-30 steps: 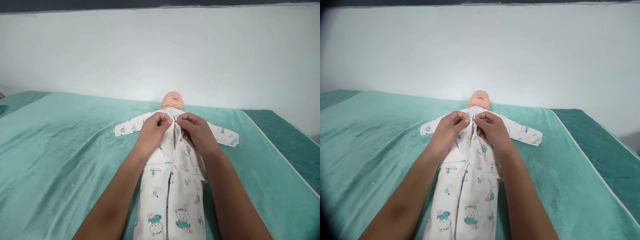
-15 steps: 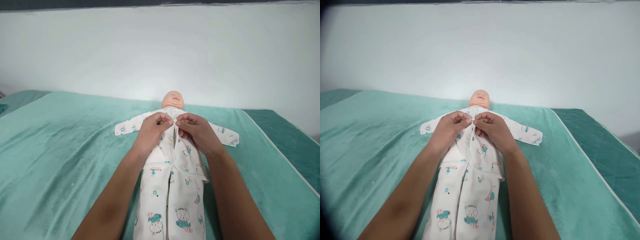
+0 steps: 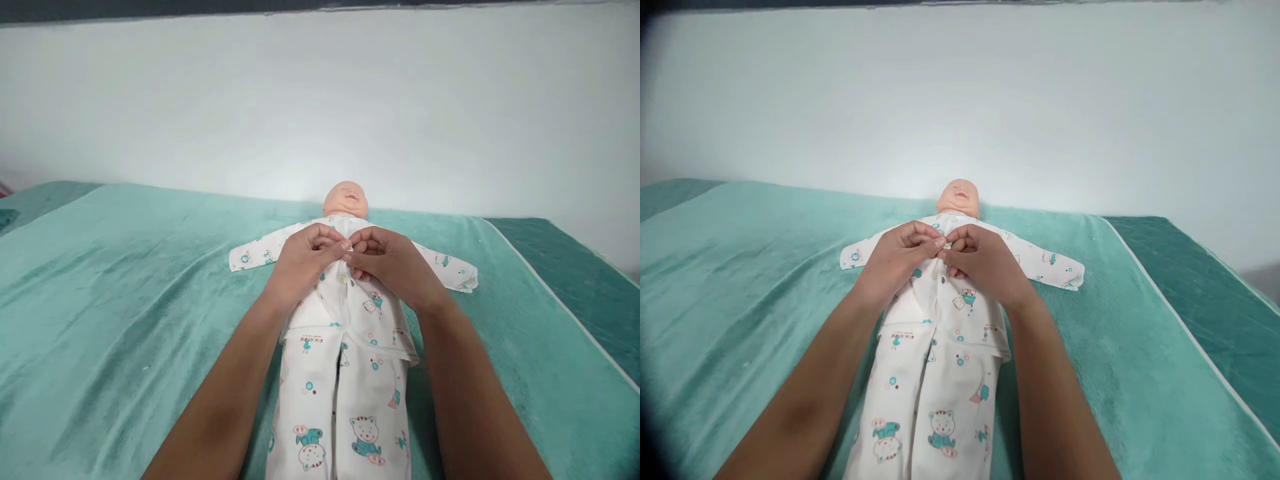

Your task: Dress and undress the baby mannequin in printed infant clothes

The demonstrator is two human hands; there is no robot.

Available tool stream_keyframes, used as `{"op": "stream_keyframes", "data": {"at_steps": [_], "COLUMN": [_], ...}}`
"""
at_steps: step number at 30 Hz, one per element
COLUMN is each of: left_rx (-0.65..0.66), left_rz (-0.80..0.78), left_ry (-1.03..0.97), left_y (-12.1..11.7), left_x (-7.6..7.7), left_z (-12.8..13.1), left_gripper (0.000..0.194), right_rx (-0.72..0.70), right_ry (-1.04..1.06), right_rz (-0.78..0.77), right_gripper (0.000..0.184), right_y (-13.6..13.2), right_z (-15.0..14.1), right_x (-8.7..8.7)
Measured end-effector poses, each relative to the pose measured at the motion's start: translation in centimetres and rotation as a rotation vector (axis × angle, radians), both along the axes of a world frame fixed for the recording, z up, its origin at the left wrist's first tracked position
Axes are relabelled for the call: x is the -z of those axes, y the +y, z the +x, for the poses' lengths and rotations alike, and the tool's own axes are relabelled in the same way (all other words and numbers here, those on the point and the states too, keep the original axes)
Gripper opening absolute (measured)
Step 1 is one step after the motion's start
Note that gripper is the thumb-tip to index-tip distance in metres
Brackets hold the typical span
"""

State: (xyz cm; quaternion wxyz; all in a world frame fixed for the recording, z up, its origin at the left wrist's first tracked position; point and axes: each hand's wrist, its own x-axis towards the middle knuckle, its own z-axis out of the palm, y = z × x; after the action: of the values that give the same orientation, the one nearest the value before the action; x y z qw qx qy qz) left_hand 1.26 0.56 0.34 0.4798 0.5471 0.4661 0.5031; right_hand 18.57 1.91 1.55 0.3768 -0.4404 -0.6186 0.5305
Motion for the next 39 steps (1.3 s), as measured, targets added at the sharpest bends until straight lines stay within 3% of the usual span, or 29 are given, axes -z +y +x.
{"op": "stream_keyframes", "data": {"at_steps": [3,14,26,31,39], "left_rx": [-0.023,-0.087,-0.129,-0.084,0.083], "left_rz": [-0.013,-0.142,-0.121,-0.108,0.032], "left_ry": [0.002,-0.031,-0.039,-0.049,0.210], "left_y": [-0.1,-0.2,-0.2,-0.2,-0.2], "left_x": [-0.1,-1.1,-0.8,-0.8,-1.1], "left_z": [0.1,0.5,1.1,0.7,-1.3], "left_gripper": [0.020,0.020,0.020,0.019,0.013], "right_rx": [0.011,-0.005,-0.028,-0.053,-0.101], "right_ry": [-0.070,-0.265,-0.238,-0.216,-0.218], "right_rz": [0.027,0.150,0.105,0.092,0.072], "right_gripper": [0.017,0.026,0.028,0.030,0.035], "right_y": [-0.2,-0.6,-0.9,-0.8,-1.3], "right_z": [-0.3,-0.9,-1.2,-1.0,-0.7], "right_x": [0.0,-0.2,-0.6,-0.6,-1.1]}}
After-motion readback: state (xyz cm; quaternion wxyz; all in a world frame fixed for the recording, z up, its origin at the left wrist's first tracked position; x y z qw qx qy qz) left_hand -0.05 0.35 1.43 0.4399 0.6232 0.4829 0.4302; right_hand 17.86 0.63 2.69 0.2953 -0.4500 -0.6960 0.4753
